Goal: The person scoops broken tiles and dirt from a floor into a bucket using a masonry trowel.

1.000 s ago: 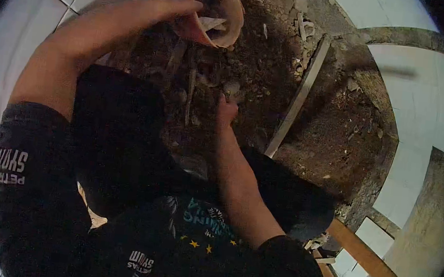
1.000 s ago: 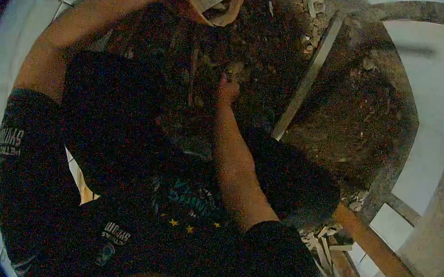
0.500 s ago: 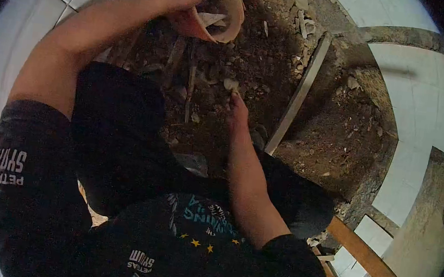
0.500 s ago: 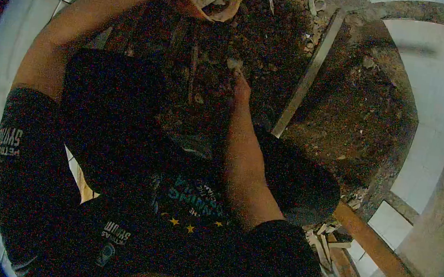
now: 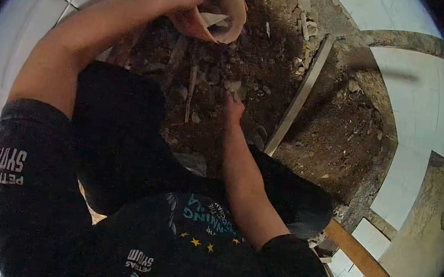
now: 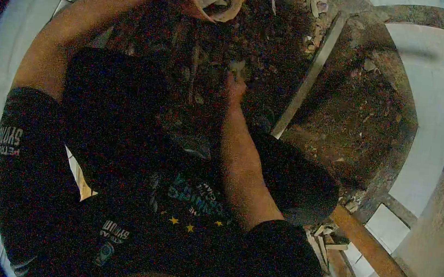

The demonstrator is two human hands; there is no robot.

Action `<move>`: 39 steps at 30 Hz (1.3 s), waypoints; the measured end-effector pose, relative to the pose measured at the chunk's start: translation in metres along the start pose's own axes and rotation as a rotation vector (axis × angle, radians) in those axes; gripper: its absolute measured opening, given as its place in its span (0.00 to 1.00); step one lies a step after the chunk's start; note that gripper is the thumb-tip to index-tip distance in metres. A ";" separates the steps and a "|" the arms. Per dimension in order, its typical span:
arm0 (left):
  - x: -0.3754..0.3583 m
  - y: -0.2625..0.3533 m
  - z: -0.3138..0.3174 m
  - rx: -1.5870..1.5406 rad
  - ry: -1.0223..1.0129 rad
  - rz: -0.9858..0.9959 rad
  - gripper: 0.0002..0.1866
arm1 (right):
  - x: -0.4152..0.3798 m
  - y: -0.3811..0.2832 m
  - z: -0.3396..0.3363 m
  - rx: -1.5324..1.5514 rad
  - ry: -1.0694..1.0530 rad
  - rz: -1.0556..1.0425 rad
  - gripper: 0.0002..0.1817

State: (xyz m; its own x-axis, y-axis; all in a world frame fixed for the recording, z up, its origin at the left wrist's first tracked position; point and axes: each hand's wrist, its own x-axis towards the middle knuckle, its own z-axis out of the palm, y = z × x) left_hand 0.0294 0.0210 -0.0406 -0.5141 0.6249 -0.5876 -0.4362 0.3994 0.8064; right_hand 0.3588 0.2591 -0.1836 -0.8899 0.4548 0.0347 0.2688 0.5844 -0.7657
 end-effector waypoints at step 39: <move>-0.084 0.061 0.054 0.218 0.171 -0.033 0.31 | 0.002 -0.013 -0.018 0.913 -0.160 0.763 0.21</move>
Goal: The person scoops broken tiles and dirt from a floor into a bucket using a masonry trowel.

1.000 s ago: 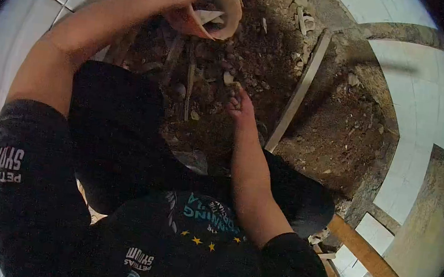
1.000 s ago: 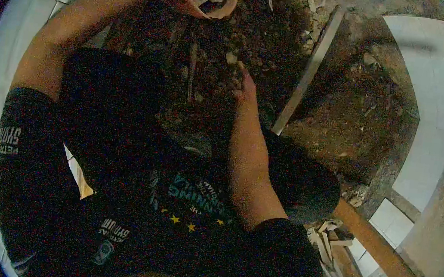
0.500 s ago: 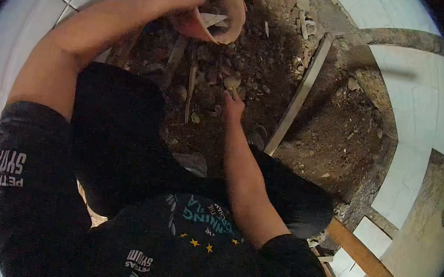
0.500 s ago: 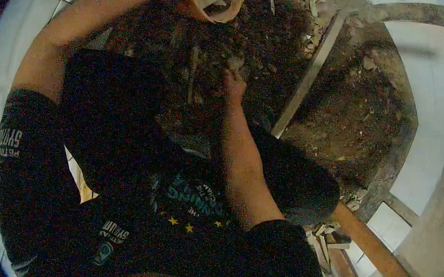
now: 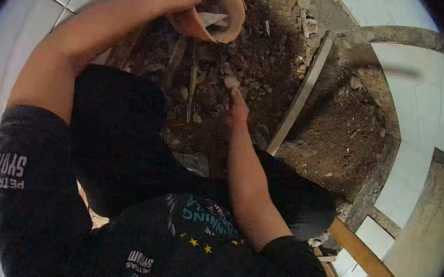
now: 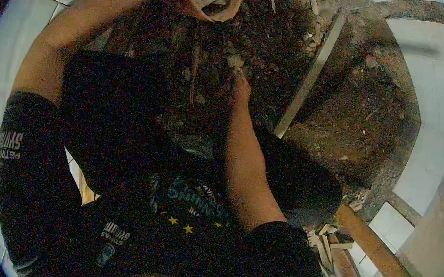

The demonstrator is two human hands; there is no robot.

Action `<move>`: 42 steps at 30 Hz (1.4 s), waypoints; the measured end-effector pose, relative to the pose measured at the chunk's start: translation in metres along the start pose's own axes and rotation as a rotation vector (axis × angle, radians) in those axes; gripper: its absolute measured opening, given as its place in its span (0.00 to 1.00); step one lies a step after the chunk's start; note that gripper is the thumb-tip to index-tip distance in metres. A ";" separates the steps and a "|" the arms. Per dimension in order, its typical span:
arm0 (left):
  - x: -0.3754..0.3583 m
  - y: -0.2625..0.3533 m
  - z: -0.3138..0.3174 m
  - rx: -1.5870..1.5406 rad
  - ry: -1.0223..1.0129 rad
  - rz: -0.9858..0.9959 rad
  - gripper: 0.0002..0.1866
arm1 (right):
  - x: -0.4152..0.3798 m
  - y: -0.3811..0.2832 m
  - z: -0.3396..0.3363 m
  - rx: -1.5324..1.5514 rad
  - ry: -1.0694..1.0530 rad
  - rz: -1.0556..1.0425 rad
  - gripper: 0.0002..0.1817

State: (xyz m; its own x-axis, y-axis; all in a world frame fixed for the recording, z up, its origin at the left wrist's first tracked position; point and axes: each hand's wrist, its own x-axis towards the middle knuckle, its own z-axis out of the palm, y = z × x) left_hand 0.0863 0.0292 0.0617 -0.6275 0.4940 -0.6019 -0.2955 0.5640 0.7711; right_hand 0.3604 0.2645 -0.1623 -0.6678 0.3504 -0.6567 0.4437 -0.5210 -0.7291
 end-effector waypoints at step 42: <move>0.097 -0.047 -0.026 0.322 0.191 0.103 0.24 | -0.029 -0.207 0.049 -1.110 0.272 -0.573 0.29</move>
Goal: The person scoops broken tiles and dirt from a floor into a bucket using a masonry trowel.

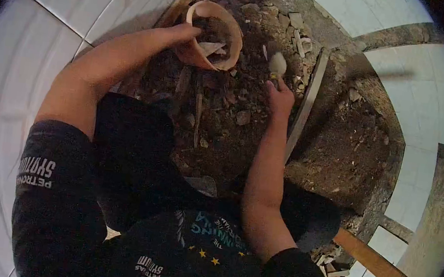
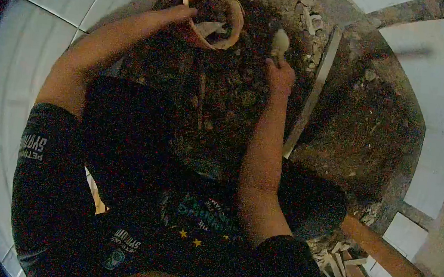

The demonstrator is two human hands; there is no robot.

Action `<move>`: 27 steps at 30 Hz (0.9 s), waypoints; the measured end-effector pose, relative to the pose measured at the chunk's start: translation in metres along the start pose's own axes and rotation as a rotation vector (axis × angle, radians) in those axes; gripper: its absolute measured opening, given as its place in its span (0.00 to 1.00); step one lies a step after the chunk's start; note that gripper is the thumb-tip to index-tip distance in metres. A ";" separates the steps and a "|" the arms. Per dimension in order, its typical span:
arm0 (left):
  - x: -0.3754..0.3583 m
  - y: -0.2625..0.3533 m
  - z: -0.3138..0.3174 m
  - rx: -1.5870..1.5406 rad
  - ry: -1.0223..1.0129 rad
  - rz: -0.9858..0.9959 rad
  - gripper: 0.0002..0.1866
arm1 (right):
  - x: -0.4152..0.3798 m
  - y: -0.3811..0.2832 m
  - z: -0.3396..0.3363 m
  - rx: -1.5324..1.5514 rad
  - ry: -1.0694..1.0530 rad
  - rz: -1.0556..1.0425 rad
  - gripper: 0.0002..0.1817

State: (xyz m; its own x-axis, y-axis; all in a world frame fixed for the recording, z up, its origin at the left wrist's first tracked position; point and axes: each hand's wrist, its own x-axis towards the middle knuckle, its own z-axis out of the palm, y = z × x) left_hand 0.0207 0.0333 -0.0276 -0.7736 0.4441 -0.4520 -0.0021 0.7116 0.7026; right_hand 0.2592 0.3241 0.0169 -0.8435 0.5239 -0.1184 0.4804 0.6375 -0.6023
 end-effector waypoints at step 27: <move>-0.030 0.017 -0.007 -0.269 -0.112 -0.053 0.20 | 0.010 0.183 0.082 0.122 -0.205 0.332 0.19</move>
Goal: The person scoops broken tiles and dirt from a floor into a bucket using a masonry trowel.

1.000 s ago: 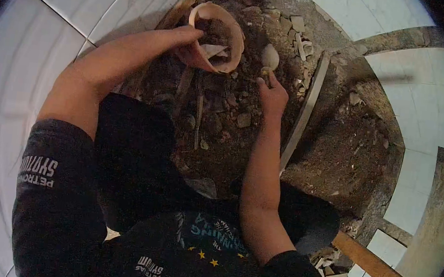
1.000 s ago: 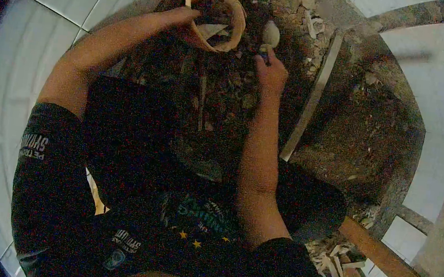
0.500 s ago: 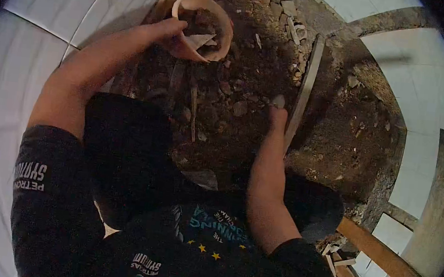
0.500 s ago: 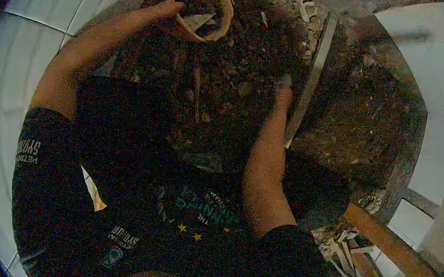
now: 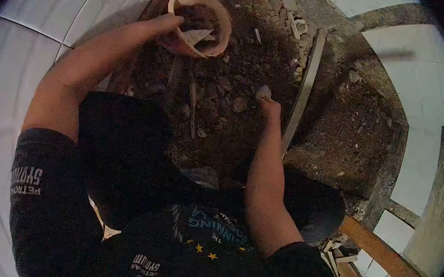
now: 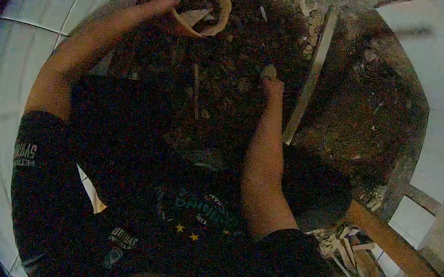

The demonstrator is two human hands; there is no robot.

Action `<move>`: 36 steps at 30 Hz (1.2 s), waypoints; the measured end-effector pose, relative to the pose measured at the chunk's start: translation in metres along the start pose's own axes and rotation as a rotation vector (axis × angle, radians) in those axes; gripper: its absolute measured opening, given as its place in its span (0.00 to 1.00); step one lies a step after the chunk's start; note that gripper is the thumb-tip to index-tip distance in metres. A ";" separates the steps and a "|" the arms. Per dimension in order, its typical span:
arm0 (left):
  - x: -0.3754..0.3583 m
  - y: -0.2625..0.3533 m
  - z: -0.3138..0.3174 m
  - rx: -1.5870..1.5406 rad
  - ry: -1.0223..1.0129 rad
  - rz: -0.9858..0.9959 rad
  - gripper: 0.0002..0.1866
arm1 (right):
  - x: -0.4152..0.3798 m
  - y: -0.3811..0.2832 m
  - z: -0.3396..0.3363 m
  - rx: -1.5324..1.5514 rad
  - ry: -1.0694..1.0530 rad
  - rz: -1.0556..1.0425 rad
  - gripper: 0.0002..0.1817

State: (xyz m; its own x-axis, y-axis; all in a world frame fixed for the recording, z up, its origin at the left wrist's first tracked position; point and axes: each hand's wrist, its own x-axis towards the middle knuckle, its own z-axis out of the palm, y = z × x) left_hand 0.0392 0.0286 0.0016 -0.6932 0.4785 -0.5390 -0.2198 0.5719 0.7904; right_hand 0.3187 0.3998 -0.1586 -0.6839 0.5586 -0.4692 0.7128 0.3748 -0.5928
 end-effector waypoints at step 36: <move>-0.031 0.024 0.021 -0.033 0.123 -0.247 0.21 | 0.029 -0.136 0.033 1.153 0.011 0.244 0.17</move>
State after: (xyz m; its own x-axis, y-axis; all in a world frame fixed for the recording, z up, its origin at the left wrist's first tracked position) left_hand 0.0699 0.0416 0.0311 -0.6936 0.2416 -0.6786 -0.4132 0.6382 0.6496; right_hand 0.1966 0.3410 -0.1133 -0.5434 0.5315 -0.6497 0.2590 -0.6301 -0.7321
